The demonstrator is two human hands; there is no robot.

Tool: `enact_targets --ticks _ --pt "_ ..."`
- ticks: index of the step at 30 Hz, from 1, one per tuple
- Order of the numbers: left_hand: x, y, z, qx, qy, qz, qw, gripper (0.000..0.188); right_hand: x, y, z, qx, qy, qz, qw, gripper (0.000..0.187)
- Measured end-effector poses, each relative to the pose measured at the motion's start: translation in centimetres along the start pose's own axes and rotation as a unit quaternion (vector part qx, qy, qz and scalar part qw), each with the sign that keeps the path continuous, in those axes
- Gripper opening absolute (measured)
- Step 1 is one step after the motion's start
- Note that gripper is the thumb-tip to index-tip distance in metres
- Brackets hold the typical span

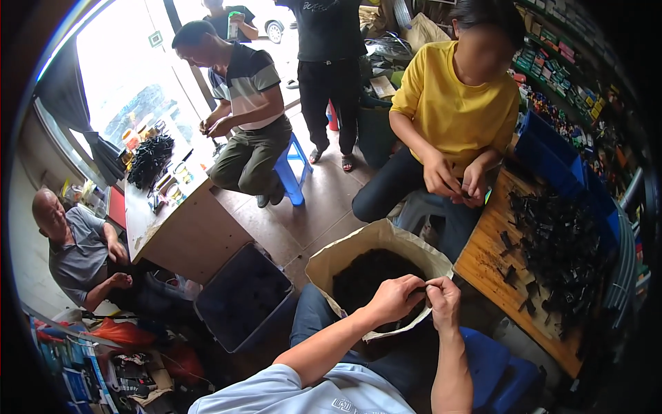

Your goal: Sorting small black plastic components and placing them into a paper bag.

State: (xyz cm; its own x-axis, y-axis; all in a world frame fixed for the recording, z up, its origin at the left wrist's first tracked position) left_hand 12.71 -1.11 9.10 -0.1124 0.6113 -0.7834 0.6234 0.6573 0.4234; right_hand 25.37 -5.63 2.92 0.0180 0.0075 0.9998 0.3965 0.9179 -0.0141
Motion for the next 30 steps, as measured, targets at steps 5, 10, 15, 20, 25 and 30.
enact_targets --ticks 5,10,15,20,25,30 --pt "4.2 -0.4 1.1 0.043 -0.313 -0.247 0.916 0.023 2.4 -0.5 0.9 0.032 0.040 0.036 0.998 0.016" --pt "5.2 -1.1 1.8 0.032 -0.442 -0.343 0.828 0.025 2.3 -0.8 2.2 0.091 0.120 0.072 0.986 0.025" --pt "4.1 -1.0 2.8 0.091 -0.402 -0.309 0.857 0.030 2.5 -0.1 0.9 0.015 -0.051 0.010 0.999 0.012" --pt "3.2 -0.5 4.2 0.152 -0.272 -0.236 0.920 0.030 2.1 -1.8 -0.7 0.054 -0.013 0.062 0.997 0.009" --pt "3.4 -0.9 3.8 0.168 -0.144 -0.177 0.959 0.030 2.4 -2.8 1.0 0.088 -0.047 0.037 0.994 0.011" --pt "3.8 1.0 3.0 0.115 -0.292 -0.190 0.930 0.036 8.9 -2.1 -5.1 -0.106 -0.269 -0.165 0.943 0.012"
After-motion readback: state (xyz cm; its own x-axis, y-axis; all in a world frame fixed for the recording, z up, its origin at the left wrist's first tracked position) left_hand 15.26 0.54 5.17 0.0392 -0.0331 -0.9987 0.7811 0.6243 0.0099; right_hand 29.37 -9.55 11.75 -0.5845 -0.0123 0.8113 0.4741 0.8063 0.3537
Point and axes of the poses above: each hand's wrist, its own y-axis towards the middle knuckle, its own z-axis out of the palm, x = y × z, the point moved 10 cm from there along y, towards the middle knuckle, and after that the axes turned 1 degree about -x, right-handed, at the moved point
